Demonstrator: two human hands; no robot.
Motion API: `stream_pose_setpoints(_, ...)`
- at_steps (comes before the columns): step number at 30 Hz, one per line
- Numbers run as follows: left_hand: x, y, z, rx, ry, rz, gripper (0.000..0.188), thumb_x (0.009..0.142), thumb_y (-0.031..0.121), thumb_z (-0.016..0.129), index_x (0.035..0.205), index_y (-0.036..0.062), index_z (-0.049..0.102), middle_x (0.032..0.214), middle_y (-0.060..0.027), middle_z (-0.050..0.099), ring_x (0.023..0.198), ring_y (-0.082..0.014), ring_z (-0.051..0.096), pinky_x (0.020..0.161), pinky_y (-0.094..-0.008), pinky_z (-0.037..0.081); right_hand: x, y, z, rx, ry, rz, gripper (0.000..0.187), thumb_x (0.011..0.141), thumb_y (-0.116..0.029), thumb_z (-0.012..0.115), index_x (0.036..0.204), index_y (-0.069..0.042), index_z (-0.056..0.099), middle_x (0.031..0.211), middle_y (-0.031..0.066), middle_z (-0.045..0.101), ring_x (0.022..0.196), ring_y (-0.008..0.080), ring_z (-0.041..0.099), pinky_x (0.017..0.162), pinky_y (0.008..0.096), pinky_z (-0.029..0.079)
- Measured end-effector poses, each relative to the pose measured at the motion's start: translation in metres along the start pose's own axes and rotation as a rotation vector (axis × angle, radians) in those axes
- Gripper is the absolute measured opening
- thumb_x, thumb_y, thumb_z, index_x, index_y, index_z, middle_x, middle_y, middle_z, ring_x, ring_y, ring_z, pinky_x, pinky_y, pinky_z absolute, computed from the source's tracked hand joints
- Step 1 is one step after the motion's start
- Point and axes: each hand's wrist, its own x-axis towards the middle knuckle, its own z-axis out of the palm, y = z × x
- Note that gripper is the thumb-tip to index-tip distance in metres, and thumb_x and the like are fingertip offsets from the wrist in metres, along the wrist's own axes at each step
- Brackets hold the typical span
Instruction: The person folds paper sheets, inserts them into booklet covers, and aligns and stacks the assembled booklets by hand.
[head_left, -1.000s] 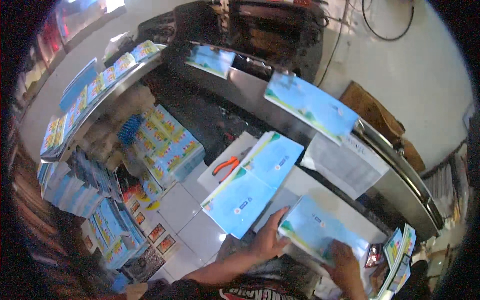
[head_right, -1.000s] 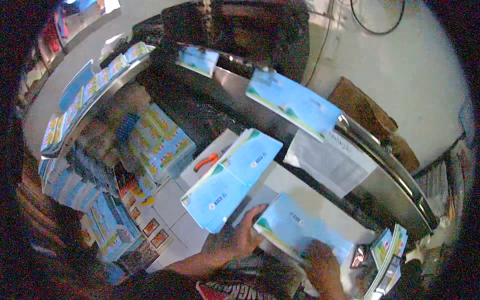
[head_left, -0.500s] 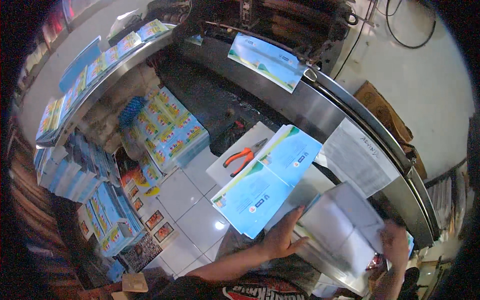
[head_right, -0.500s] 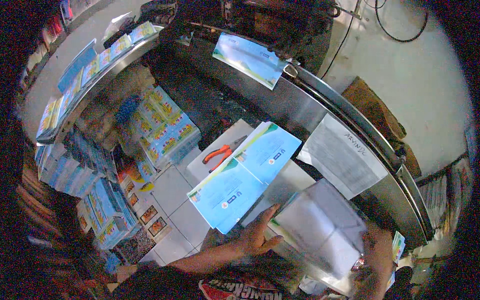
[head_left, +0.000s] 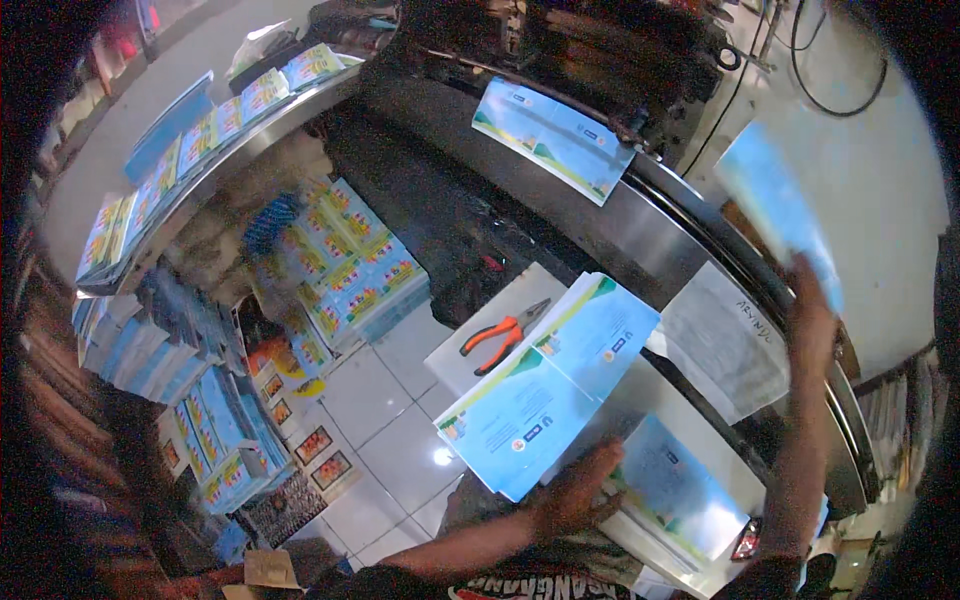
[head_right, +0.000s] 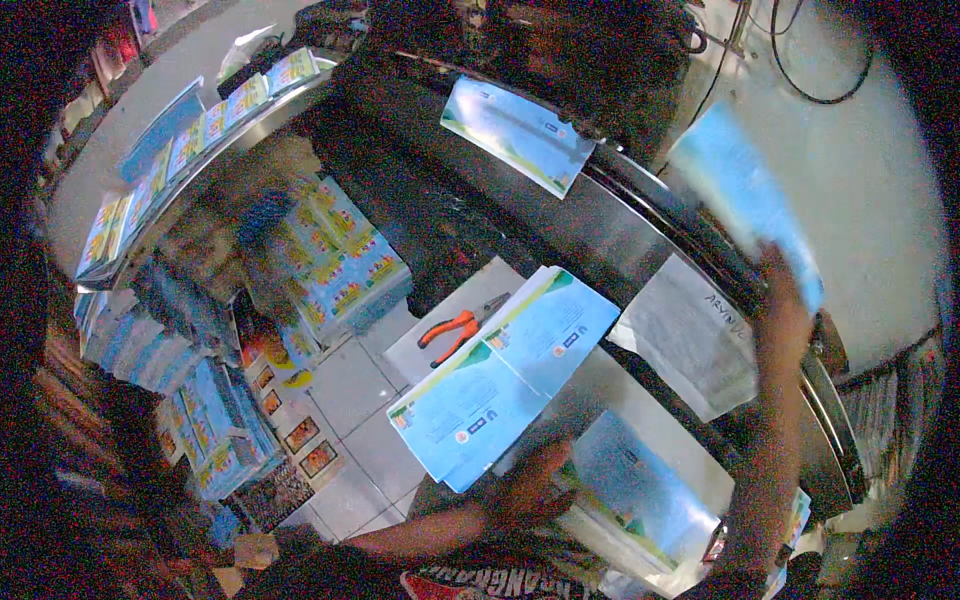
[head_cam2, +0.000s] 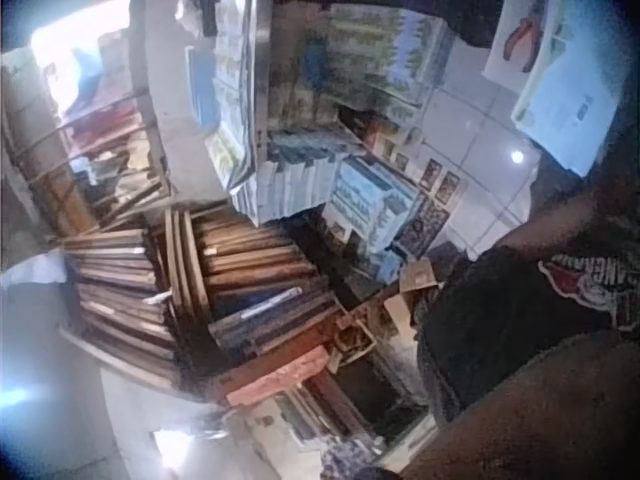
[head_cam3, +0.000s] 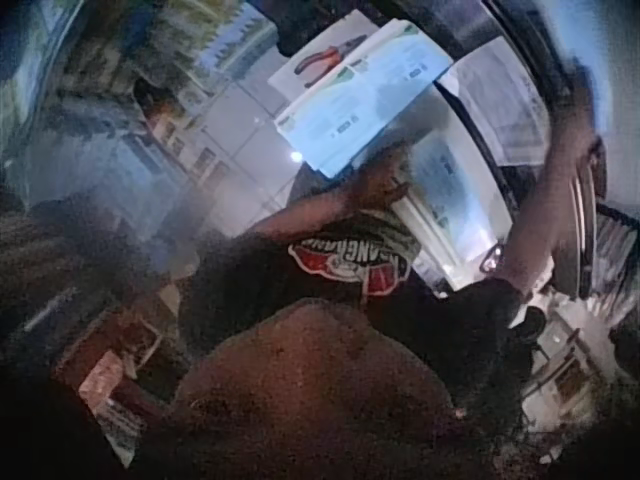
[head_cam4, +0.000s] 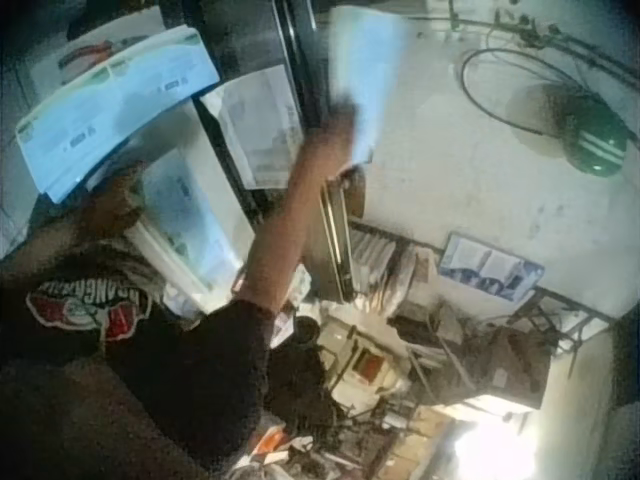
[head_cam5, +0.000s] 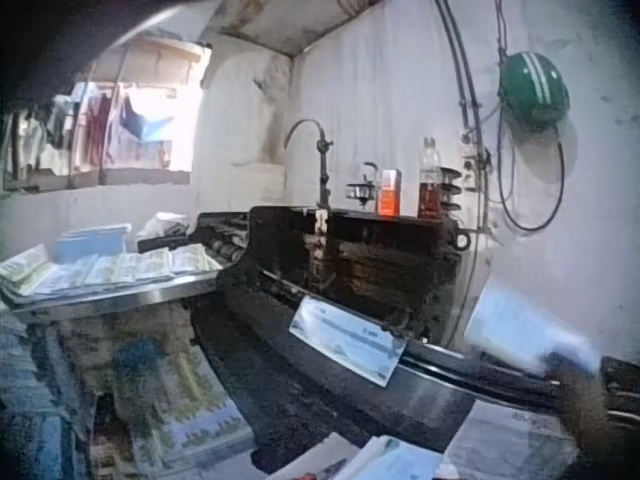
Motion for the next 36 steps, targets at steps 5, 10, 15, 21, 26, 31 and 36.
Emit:
stream_pose_setpoints(5, 0.001, 0.009, -0.006, 0.004, -0.015, -0.027, 0.068, 0.089, 0.028, 0.063, 0.139, -0.0071, 0.032, 0.144, -0.0259, 0.032, 0.134, -0.0385, 0.033, 0.112, -0.0433, 0.028, -0.072, -0.054, 0.005, 0.133, -0.297, -0.038, 0.049, 0.080, 0.005, 0.048, 0.125, -0.011, 0.056, 0.129, 0.0177, 0.055, 0.119, 0.0337, 0.054, 0.100, 0.0425, 0.044)
stream_pose_setpoints(10, -0.002, 0.015, -0.005, 0.032, 0.052, 0.000, 0.071, 0.086, 0.027, 0.067, 0.138, -0.0068, 0.032, 0.141, -0.0260, 0.036, 0.131, -0.0390, 0.037, 0.109, -0.0432, 0.032, -0.169, -0.068, -0.065, 0.307, -0.703, 0.034, 0.049, 0.074, -0.017, 0.073, 0.118, -0.002, 0.056, 0.118, 0.0213, 0.059, 0.103, 0.0377, 0.059, 0.089, 0.0462, 0.047)
stream_pose_setpoints(15, 0.003, 0.026, -0.016, -0.029, 0.100, -0.100, 0.074, 0.086, 0.027, 0.068, 0.140, -0.0058, 0.030, 0.137, -0.0270, 0.040, 0.129, -0.0393, 0.040, 0.107, -0.0434, 0.034, -0.244, -0.118, -0.145, 0.197, -0.823, -0.005, 0.101, 0.052, -0.038, 0.088, 0.134, -0.001, 0.040, 0.141, 0.0259, 0.037, 0.129, 0.0433, 0.037, 0.102, 0.0472, 0.039)
stream_pose_setpoints(21, 0.005, 0.026, -0.025, -0.181, 0.062, -0.101, 0.076, 0.088, 0.026, 0.063, 0.144, -0.0047, 0.022, 0.142, -0.0279, 0.035, 0.131, -0.0419, 0.036, 0.109, -0.0441, 0.030, -0.251, -0.095, -0.158, 0.532, -0.963, 0.172, 0.061, 0.080, -0.015, 0.068, 0.136, -0.005, 0.045, 0.138, 0.0214, 0.045, 0.126, 0.0406, 0.042, 0.104, 0.0449, 0.037)
stream_pose_setpoints(26, -0.007, 0.007, -0.019, -0.092, 0.085, 0.024, 0.075, 0.089, 0.025, 0.062, 0.144, -0.0053, 0.022, 0.145, -0.0273, 0.030, 0.133, -0.0415, 0.034, 0.111, -0.0444, 0.027, -0.214, -0.076, -0.175, 0.419, -0.986, 0.221, 0.034, 0.081, -0.019, 0.064, 0.110, -0.002, 0.059, 0.103, 0.0236, 0.063, 0.096, 0.0429, 0.059, 0.082, 0.0462, 0.047)
stream_pose_setpoints(31, 0.003, 0.025, -0.024, -0.055, 0.014, 0.007, 0.073, 0.089, 0.024, 0.062, 0.143, -0.0067, 0.023, 0.145, -0.0276, 0.031, 0.133, -0.0416, 0.034, 0.111, -0.0461, 0.027, -0.197, -0.001, -0.154, 0.194, -0.718, 0.293, 0.027, 0.083, -0.016, 0.060, 0.105, -0.001, 0.061, 0.085, 0.0263, 0.060, 0.077, 0.0456, 0.056, 0.067, 0.0481, 0.045)
stream_pose_setpoints(36, 0.011, 0.032, -0.028, -0.047, 0.008, 0.039, 0.071, 0.090, 0.025, 0.061, 0.141, -0.0074, 0.024, 0.145, -0.0271, 0.031, 0.133, -0.0403, 0.035, 0.111, -0.0456, 0.028, -0.118, 0.114, -0.142, 0.154, -0.227, 0.406, 0.028, 0.092, -0.014, 0.053, 0.117, -0.002, 0.057, 0.108, 0.0203, 0.061, 0.097, 0.0281, 0.058, 0.086, 0.0388, 0.045)
